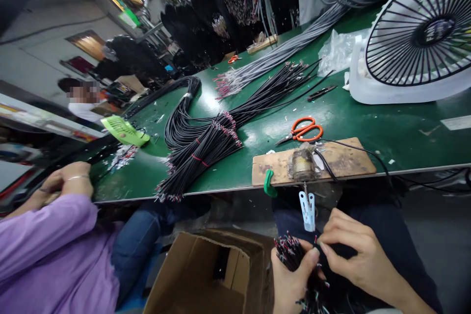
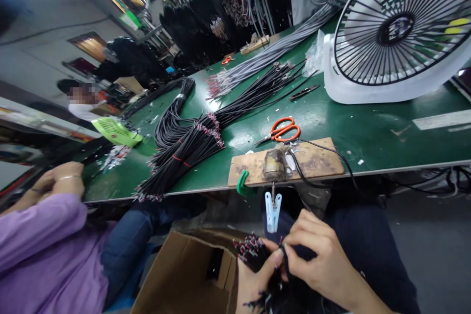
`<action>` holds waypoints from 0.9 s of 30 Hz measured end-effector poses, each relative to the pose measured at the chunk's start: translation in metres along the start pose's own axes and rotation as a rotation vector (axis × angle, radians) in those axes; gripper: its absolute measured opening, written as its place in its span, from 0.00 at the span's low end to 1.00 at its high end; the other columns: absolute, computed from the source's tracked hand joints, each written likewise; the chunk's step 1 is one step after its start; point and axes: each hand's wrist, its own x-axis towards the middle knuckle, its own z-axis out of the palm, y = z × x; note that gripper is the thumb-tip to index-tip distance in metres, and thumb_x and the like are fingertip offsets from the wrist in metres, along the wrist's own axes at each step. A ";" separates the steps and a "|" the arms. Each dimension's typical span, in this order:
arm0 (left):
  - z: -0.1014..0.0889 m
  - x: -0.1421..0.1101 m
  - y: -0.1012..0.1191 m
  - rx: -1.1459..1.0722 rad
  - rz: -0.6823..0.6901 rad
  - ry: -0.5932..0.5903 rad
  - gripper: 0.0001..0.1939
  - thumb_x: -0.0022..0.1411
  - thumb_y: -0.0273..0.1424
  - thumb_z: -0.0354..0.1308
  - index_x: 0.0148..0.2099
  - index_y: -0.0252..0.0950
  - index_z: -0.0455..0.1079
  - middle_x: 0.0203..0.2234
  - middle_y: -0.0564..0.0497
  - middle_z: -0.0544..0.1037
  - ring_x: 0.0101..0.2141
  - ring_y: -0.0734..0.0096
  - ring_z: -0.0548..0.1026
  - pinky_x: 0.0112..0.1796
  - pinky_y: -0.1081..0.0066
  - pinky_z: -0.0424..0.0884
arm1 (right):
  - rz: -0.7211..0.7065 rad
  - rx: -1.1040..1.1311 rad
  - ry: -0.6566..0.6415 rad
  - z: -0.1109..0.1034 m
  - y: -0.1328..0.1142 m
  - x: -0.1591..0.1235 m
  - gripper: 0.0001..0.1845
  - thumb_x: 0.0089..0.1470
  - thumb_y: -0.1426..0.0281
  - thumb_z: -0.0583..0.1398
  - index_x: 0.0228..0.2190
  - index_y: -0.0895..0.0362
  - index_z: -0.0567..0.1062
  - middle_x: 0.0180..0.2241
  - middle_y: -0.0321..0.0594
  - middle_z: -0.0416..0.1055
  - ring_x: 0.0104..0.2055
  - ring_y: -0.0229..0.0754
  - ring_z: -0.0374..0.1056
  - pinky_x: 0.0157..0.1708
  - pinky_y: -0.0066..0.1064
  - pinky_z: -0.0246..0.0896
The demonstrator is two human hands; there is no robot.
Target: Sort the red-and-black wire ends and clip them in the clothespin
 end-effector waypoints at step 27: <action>-0.002 0.001 -0.005 0.075 0.117 0.019 0.18 0.44 0.42 0.75 0.24 0.32 0.77 0.16 0.54 0.73 0.15 0.74 0.71 0.20 0.74 0.72 | 0.287 0.187 -0.043 0.014 0.010 -0.008 0.13 0.62 0.68 0.57 0.26 0.56 0.74 0.26 0.40 0.72 0.30 0.44 0.69 0.31 0.34 0.65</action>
